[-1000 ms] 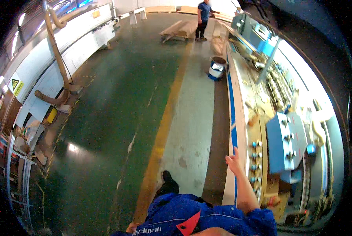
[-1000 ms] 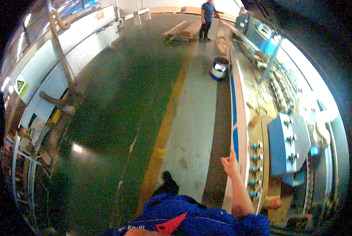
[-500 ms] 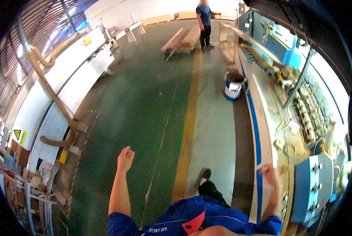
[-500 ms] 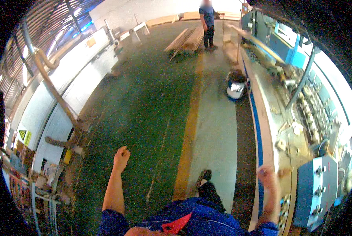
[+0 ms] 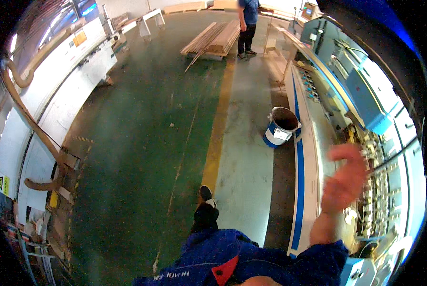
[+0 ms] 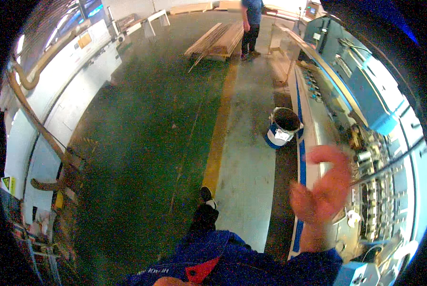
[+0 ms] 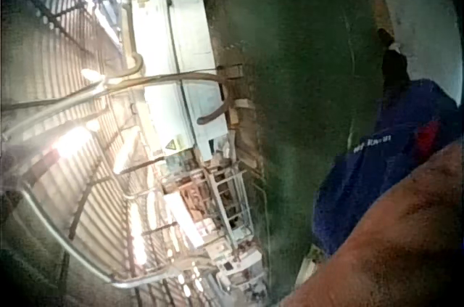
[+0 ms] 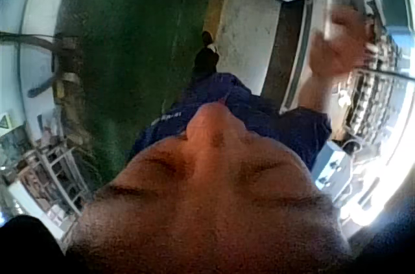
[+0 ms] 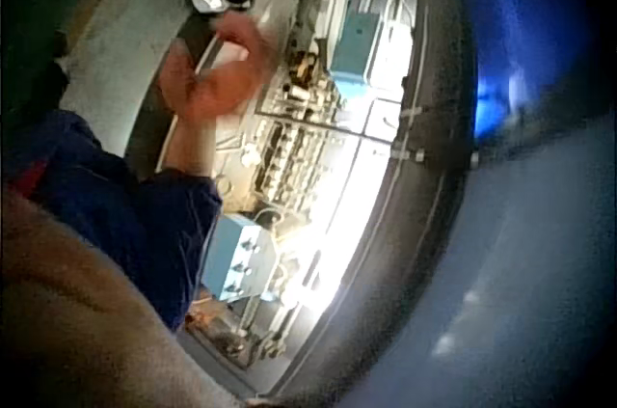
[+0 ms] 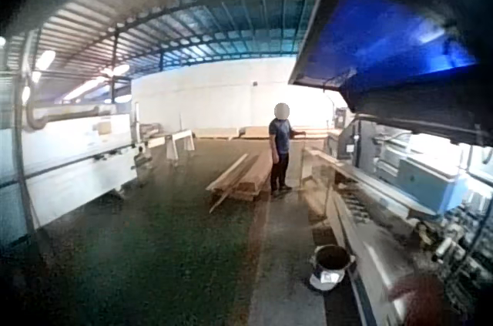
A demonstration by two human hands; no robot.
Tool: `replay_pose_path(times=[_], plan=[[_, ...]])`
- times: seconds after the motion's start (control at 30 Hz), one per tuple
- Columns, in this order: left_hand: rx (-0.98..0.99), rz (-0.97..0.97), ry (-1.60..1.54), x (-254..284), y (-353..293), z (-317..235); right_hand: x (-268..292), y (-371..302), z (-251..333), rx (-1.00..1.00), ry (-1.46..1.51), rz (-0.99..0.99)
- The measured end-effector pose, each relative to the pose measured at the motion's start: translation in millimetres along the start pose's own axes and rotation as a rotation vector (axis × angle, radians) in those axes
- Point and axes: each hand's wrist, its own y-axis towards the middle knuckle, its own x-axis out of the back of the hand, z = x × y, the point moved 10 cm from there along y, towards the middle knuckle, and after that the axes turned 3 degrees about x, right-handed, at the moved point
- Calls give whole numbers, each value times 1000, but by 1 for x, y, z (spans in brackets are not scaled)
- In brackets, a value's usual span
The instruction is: The person operates a CNC woodworking machine's touchscreen control panel, navigating menus and pressing buttons to configure settings. They then walk to a nearby table, pick up a long wooden plank, and place it on the machine's conveyor belt before returning to the control panel.
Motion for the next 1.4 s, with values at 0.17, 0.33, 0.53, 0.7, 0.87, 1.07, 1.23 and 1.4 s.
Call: replay_pose_path(times=[0.17,0.33,0.53,0.7,0.87,1.07,1.23,1.4], plan=[[-263,-170,269,172,136,-180,-12,153,-32,411,-175,-97],[-426,-475,107,388,255,-533,-84,220,-166,360,-177,-64],[-926,-519,31,598,194,-1018,-133,237,-418,53,-371,29],[-748,-177,-635,662,243,-1059,-174,311,-612,82,-365,-21],[-542,-282,-137,584,310,-1033,-230,421,-749,203,-321,-80],[-389,-238,-110,629,367,-1143,-297,523,-871,182,-298,-121],[-349,-193,-110,631,446,-1269,-430,473,-1132,-322,-291,492],[-593,-234,48,747,545,-1524,-527,200,-1364,-986,-629,1452]])
